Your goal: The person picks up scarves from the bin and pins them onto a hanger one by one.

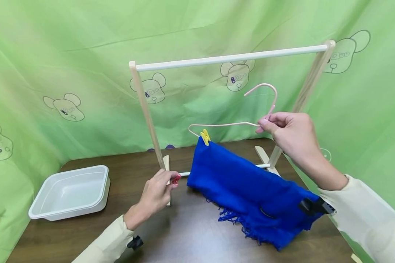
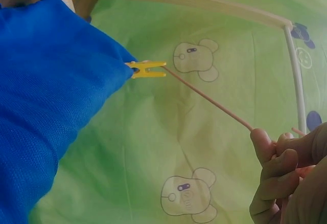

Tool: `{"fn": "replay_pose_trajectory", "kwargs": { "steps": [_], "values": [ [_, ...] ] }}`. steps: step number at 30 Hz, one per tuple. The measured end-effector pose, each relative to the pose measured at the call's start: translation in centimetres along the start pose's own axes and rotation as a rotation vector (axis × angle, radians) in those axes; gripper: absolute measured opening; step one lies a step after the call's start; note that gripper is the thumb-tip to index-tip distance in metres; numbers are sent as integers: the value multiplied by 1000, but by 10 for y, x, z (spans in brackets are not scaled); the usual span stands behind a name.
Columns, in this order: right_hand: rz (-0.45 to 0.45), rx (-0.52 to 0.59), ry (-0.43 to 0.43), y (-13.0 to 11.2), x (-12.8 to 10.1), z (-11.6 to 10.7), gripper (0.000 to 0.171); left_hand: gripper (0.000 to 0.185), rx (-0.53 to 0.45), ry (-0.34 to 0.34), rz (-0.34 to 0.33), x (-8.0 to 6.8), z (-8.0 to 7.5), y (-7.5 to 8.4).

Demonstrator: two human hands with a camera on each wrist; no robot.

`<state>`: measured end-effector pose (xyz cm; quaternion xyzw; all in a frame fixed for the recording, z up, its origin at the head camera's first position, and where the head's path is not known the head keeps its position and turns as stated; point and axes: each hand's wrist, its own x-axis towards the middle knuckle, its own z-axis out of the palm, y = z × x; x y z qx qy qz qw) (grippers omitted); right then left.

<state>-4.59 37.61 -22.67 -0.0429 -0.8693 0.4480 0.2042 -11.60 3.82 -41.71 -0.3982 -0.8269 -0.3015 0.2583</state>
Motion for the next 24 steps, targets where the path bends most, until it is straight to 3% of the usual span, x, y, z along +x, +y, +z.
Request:
{"fn": "replay_pose_trajectory", "kwargs": {
  "steps": [10, 19, 24],
  "values": [
    [1, -20, -2, 2, 1, 5, 16, 24, -52, 57, 100, 27, 18, 29],
    [29, -5, -26, 0, 3, 8, 15, 19, -147, 6, 61, 51, 31, 52],
    [28, -11, -28, -1, 4, 11, 19, 19, -194, 20, 85, 66, 40, 67]
  ]
}}
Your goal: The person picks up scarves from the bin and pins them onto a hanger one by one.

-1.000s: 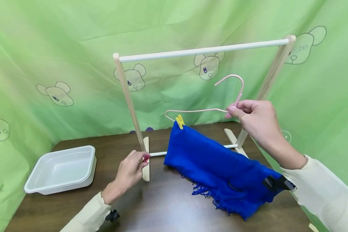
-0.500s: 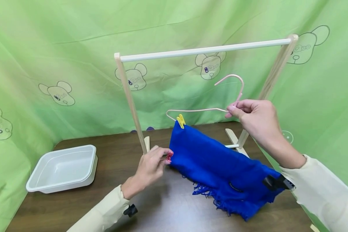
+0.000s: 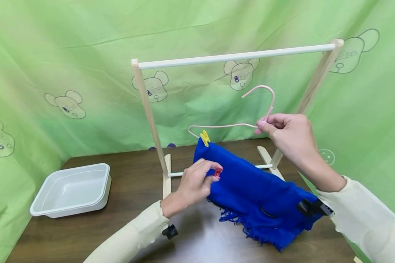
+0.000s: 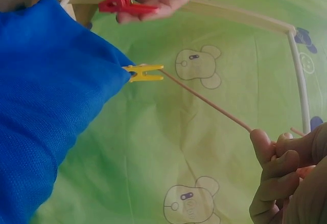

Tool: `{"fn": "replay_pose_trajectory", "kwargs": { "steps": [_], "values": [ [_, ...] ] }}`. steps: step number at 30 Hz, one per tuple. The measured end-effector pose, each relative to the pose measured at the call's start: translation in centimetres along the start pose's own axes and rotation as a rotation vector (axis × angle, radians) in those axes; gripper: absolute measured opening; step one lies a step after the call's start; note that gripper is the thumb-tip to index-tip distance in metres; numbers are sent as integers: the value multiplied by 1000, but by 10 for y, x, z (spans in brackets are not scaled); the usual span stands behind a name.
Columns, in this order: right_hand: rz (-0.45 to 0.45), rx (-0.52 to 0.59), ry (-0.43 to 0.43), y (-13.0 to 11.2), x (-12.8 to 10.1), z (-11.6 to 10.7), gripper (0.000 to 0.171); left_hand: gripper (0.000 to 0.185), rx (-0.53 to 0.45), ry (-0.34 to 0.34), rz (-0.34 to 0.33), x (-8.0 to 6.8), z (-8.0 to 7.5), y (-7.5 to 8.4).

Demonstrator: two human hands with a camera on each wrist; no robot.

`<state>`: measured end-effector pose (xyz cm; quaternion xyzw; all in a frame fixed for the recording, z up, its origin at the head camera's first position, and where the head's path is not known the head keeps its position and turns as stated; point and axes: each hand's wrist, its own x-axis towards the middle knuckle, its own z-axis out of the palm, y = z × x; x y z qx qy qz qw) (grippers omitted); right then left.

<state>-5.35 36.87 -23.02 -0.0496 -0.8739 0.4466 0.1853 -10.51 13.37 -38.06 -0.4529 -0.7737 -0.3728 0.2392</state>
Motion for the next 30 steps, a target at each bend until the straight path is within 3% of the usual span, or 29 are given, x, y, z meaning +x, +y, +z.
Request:
{"fn": "replay_pose_trajectory", "kwargs": {
  "steps": [6, 13, 18, 21, 30],
  "values": [
    [-6, -47, 12, -4, 1, 7, 31, 16, -18, -10, 38, 17, 13, 16],
    [-27, -32, 17, -11, 6, 19, 26, 18, -2, -59, -23, 36, 22, 27],
    [-23, -60, 32, -12, 6, 22, 21, 19, 17, -75, -38, 49, 39, 42],
    [-21, -86, 39, -12, 3, 23, 15, 19, -11, -121, -56, 56, 48, 56],
    [-10, -71, 42, -17, -1, 26, 23, 9, -33, -244, -87, 70, 71, 89]
  ]
}}
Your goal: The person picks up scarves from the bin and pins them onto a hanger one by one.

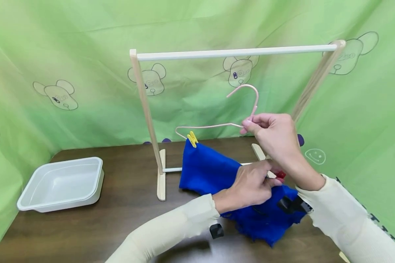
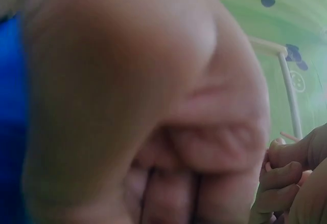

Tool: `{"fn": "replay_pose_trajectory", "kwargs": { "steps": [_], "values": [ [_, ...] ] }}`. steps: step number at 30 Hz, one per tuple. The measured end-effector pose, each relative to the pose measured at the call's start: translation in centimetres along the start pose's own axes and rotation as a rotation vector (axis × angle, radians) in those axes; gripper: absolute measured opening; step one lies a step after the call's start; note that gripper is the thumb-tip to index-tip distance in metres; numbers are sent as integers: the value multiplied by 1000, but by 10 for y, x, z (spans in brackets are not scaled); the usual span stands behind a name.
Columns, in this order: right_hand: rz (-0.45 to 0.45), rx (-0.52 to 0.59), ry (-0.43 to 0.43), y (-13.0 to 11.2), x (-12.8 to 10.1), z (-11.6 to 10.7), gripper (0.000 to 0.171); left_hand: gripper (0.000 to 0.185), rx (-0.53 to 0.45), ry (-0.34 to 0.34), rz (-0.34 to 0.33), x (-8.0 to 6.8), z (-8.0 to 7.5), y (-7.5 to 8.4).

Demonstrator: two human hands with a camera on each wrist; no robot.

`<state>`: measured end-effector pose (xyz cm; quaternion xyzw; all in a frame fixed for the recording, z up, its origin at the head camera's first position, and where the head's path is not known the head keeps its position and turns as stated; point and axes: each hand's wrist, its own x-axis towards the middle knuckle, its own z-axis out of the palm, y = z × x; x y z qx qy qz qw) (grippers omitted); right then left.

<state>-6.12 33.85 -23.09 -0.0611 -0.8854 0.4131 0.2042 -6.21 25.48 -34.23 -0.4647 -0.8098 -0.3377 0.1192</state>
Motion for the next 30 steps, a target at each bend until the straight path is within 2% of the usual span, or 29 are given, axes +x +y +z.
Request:
{"fn": "replay_pose_trajectory", "kwargs": {
  "steps": [2, 4, 9, 13, 20, 25, 27, 30],
  "values": [
    [5, 25, 2, 0, -1, -1, 23, 6, -5, -46, -28, 2, 3, 4],
    [11, 30, 2, 1, -3, -1, 23, 4, -4, -63, -36, 3, 7, 6],
    [15, 2, -10, 3, -7, 0, 28, 3, -41, -50, -34, 1, 12, 10],
    [0, -15, -17, 3, -8, 2, 30, 5, -88, -59, -59, 1, 14, 12],
    [-35, -15, -17, 1, -13, 5, 19, 7, -184, -55, -114, -4, 20, 8],
    [-80, -39, -18, -3, -15, 8, 19, 5, -171, -3, -105, -4, 22, 5],
    [-79, -32, -21, -3, -15, 9, 19, 6, -159, -15, -115, -4, 21, 4],
    [-70, -22, -22, 0, -15, 9, 19, 9, -141, -72, -141, -5, 20, 4]
  ]
}}
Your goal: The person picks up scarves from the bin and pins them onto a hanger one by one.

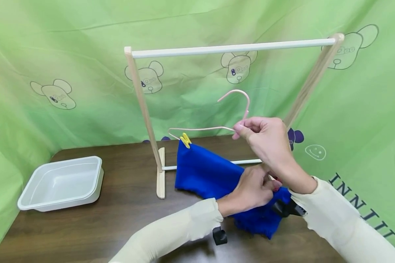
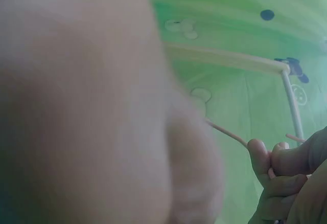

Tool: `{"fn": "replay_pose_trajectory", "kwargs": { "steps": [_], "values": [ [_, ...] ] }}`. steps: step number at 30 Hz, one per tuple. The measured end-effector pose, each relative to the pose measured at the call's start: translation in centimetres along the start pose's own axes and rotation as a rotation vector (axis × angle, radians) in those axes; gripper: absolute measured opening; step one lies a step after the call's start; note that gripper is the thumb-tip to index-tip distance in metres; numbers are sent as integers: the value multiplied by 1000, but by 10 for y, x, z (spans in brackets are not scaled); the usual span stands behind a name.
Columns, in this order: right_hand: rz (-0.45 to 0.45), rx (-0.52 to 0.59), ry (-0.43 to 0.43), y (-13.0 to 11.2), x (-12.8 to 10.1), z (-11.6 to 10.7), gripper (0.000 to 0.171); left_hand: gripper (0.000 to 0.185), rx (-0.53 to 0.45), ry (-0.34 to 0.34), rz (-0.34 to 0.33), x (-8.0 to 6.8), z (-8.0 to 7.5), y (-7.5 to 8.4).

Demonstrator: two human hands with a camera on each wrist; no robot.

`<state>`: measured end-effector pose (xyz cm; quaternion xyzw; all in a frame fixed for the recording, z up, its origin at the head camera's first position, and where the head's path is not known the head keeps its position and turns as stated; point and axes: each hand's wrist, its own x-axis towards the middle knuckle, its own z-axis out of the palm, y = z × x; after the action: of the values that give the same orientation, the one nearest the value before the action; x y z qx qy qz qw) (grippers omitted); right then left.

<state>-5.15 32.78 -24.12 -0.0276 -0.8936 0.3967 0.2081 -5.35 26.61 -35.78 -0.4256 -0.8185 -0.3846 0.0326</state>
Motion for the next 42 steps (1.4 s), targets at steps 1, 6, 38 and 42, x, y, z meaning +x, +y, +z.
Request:
{"fn": "replay_pose_trajectory", "kwargs": {
  "steps": [1, 6, 38, 42],
  "values": [
    [-2, 4, -4, 2, 0, 0, 19, 10, 4, -16, 2, 0, -1, 0],
    [32, -1, 5, 11, -3, -5, 24, 9, -25, -83, 64, -8, -3, -6],
    [155, 19, 45, 44, 2, -31, 34, 40, -186, 625, -217, -120, -93, -187],
    [162, -5, 44, 44, 3, -33, 35, 43, -182, 643, -262, -121, -93, -199]
  ]
}}
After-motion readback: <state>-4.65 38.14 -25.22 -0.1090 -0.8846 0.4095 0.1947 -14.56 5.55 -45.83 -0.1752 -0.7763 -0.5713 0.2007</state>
